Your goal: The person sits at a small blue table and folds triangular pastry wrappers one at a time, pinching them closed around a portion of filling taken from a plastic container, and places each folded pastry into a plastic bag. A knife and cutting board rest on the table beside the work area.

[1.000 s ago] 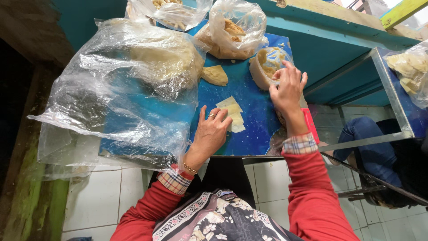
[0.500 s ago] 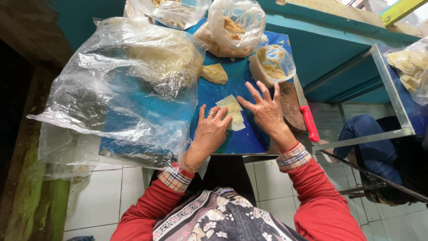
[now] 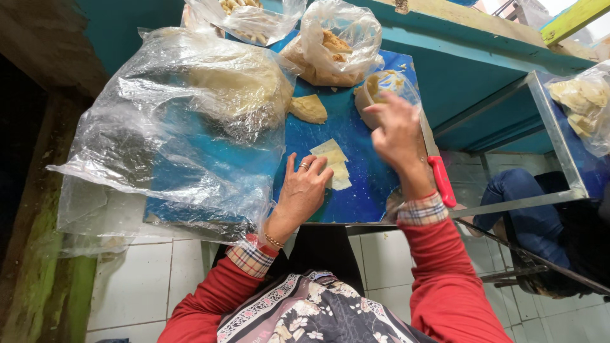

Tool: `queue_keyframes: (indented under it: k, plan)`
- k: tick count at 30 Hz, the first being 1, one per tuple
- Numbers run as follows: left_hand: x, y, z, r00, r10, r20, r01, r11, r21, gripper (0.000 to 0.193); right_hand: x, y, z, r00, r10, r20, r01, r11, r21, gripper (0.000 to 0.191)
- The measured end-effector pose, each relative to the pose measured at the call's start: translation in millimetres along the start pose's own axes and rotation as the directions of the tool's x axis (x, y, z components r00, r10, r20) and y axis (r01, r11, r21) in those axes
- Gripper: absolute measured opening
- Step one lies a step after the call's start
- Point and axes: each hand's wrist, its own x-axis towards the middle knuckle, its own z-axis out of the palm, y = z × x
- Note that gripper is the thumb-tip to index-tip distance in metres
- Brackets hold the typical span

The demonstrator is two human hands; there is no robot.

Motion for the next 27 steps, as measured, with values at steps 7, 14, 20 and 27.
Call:
queue_keyframes:
  k: [7, 14, 20, 27]
  plan:
    - [1, -1, 0, 1.000, -0.008, 0.001, 0.008, 1.000, -0.014, 0.024, -37, -47, 29, 0.941, -0.143, 0.308, 0.241, 0.920, -0.309, 0.078]
    - [0, 0, 0, 1.000, -0.009, -0.015, 0.009, 1.000, -0.015, 0.024, -26, -41, 17, 0.945, -0.238, 0.226, 0.319, 0.824, -0.469, 0.059]
    - [-1, 0, -2, 0.999, -0.010, -0.035, 0.009, 0.999, -0.033, 0.022, -32, -47, 27, 0.954, -0.187, 0.235, 0.276, 0.854, -0.442, 0.059]
    - [1, -1, -5, 1.000, -0.011, -0.001, 0.011, 0.998, -0.054, 0.024, -8, -26, -13, 0.995, -0.096, -0.020, 0.053, 0.692, -0.720, 0.055]
